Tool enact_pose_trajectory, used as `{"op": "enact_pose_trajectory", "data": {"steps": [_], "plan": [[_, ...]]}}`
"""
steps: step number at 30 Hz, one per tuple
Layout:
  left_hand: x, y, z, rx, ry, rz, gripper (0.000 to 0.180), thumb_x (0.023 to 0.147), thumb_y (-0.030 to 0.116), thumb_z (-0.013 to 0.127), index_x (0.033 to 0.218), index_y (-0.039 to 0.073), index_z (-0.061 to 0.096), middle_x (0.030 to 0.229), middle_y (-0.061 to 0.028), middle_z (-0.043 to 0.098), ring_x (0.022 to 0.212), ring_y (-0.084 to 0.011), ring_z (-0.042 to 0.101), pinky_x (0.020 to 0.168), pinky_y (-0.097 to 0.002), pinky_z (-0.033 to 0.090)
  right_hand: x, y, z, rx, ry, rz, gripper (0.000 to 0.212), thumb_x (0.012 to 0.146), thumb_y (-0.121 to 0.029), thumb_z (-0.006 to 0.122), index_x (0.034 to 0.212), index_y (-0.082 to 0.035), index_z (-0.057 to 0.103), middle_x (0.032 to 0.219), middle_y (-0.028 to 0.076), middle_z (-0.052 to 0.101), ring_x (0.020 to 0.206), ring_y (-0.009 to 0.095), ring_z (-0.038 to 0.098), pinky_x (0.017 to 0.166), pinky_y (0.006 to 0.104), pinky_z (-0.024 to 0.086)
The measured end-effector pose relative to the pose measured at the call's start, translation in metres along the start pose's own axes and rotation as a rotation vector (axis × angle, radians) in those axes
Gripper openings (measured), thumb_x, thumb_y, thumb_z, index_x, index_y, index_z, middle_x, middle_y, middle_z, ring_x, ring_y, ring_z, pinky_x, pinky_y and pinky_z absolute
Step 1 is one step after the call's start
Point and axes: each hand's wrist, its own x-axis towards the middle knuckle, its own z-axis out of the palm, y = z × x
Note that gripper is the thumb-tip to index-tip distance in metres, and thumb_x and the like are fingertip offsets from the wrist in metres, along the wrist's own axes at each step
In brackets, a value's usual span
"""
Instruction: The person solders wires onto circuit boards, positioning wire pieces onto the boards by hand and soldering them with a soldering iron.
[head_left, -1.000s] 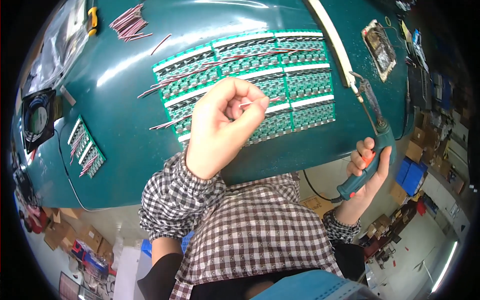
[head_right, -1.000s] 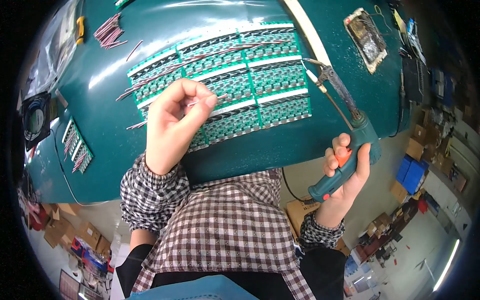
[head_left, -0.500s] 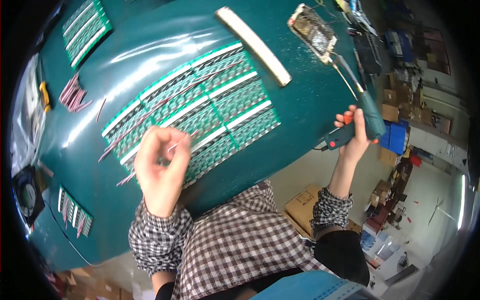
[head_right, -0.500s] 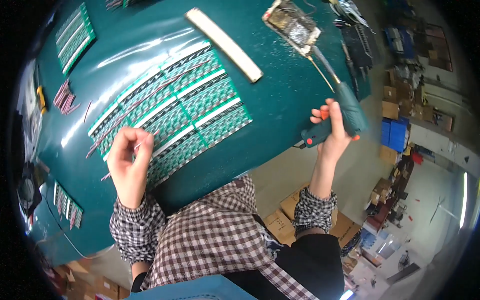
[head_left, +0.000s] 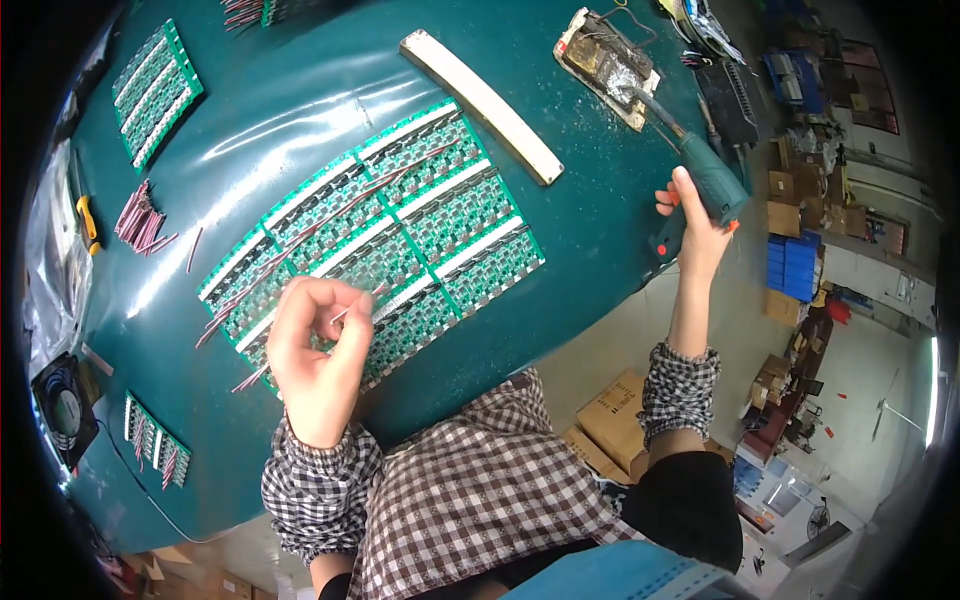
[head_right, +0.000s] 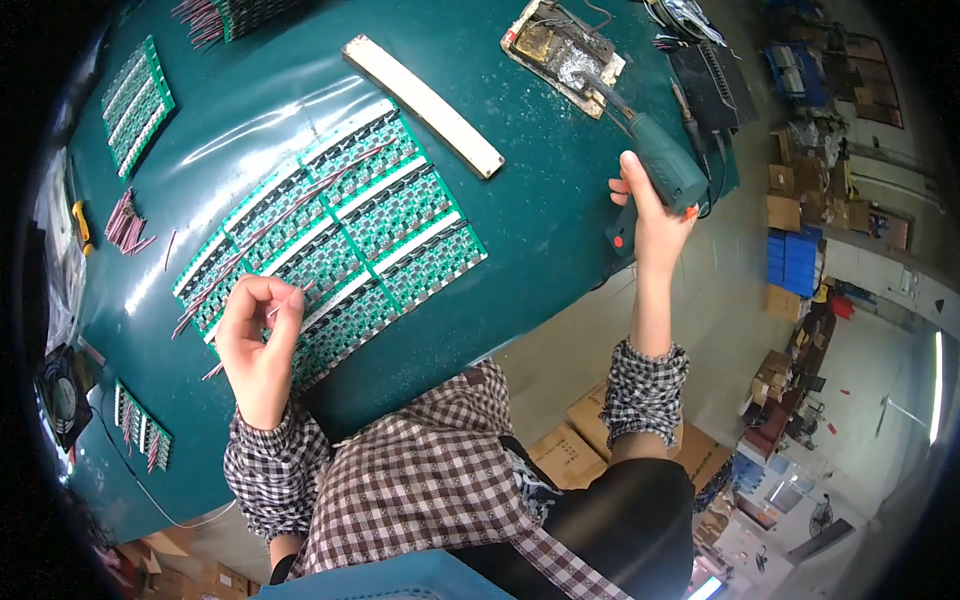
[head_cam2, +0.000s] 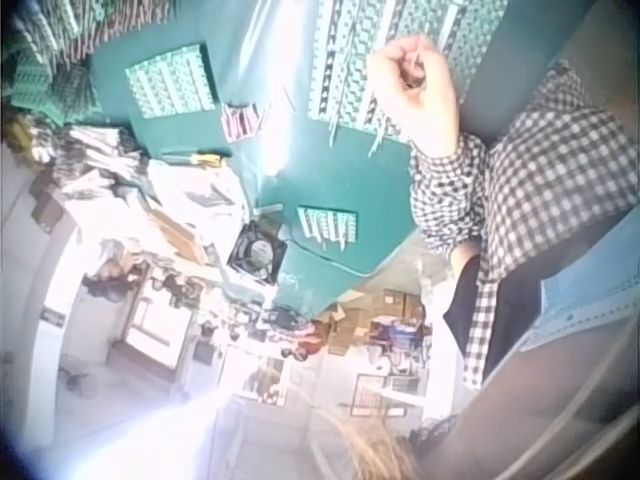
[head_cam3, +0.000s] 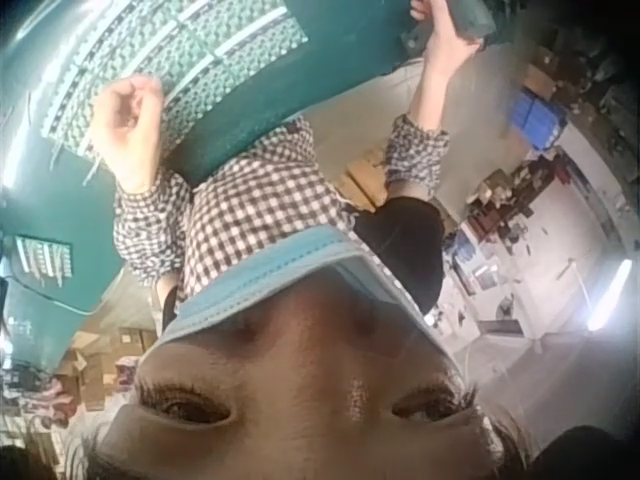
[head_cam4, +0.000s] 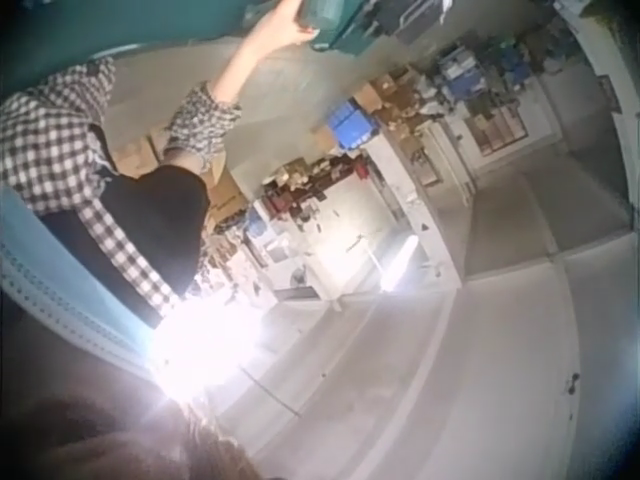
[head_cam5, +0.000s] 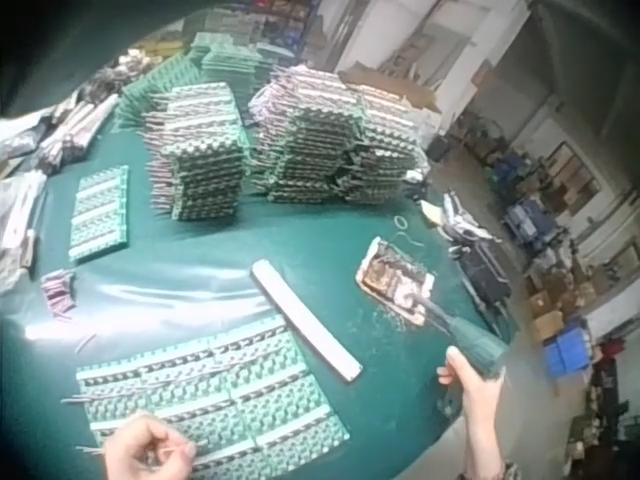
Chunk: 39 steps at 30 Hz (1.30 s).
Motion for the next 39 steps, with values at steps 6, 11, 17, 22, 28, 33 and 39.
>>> {"op": "enact_pose_trajectory", "data": {"steps": [6, 11, 17, 22, 28, 33, 39], "plan": [[-0.002, 0.001, -0.003, -0.007, 0.004, -0.015, 0.010, 0.073, -0.003, 0.063, 0.075, 0.003, 0.056, 0.073, 0.0010, 0.049, 0.060, -0.0066, 0.038, 0.056, -0.0203, 0.033, -0.028, -0.017, -0.024, 0.082, 0.012, 0.125, 0.023, 0.080, -0.017, 0.070, 0.089, 0.003, 0.063, 0.071, 0.008, 0.061, 0.052, 0.015, 0.060, 0.049, 0.0255, 0.051], [-0.003, 0.007, 0.000, -0.040, -0.032, -0.009, 0.008, 0.074, 0.000, 0.065, 0.076, 0.003, 0.057, 0.075, 0.0000, 0.053, 0.061, -0.0071, 0.043, 0.055, -0.0209, 0.036, -0.057, -0.023, -0.054, 0.574, -0.246, 0.348, 0.035, 0.094, -0.034, 0.048, 0.098, 0.000, 0.052, 0.072, 0.005, 0.056, 0.059, 0.014, 0.057, 0.050, 0.0256, 0.051], [-0.007, 0.007, -0.002, -0.055, -0.038, 0.053, 0.008, 0.075, 0.002, 0.065, 0.076, 0.003, 0.057, 0.074, -0.0002, 0.052, 0.060, -0.0077, 0.043, 0.056, -0.0214, 0.036, -0.072, -0.029, -0.054, 0.917, -0.433, 0.500, 0.041, 0.095, -0.038, 0.043, 0.100, 0.002, 0.049, 0.076, 0.006, 0.053, 0.061, 0.016, 0.056, 0.051, 0.0263, 0.050], [-0.008, 0.006, -0.005, -0.062, -0.006, 0.025, 0.008, 0.074, 0.002, 0.065, 0.076, 0.003, 0.057, 0.073, 0.0002, 0.053, 0.060, -0.0083, 0.043, 0.057, -0.0214, 0.036, -0.062, -0.037, -0.032, 0.875, -0.437, 0.339, 0.037, 0.094, -0.034, 0.049, 0.100, 0.002, 0.051, 0.079, 0.006, 0.056, 0.065, 0.016, 0.056, 0.054, 0.0267, 0.051], [-0.004, 0.004, -0.006, -0.114, 0.021, 0.095, 0.007, 0.070, 0.003, 0.064, 0.076, 0.004, 0.059, 0.072, 0.0012, 0.053, 0.059, -0.0072, 0.040, 0.056, -0.0218, 0.037, -0.043, -0.022, -0.002, 0.343, 0.104, -0.173, 0.027, 0.089, -0.020, 0.059, 0.097, 0.005, 0.061, 0.081, 0.011, 0.063, 0.068, 0.022, 0.065, 0.060, 0.0272, 0.053], [-0.005, -0.001, -0.005, -0.177, 0.034, 0.061, 0.007, 0.071, 0.005, 0.064, 0.077, 0.004, 0.061, 0.070, 0.0011, 0.053, 0.060, -0.0075, 0.040, 0.055, -0.0216, 0.035, -0.053, -0.009, 0.002, 0.143, 0.056, -0.103, 0.028, 0.088, -0.017, 0.058, 0.104, 0.007, 0.058, 0.087, 0.013, 0.063, 0.067, 0.024, 0.066, 0.057, 0.0288, 0.054], [-0.014, 0.000, -0.001, -0.189, 0.077, 0.148, 0.009, 0.072, 0.001, 0.065, 0.077, 0.005, 0.059, 0.071, 0.0011, 0.054, 0.059, -0.0076, 0.042, 0.053, -0.0213, 0.036, -0.114, -0.038, 0.021, 0.584, -0.449, 0.147, 0.041, 0.092, -0.027, 0.053, 0.116, 0.006, 0.047, 0.097, 0.013, 0.059, 0.078, 0.025, 0.065, 0.060, 0.0311, 0.056]]}}
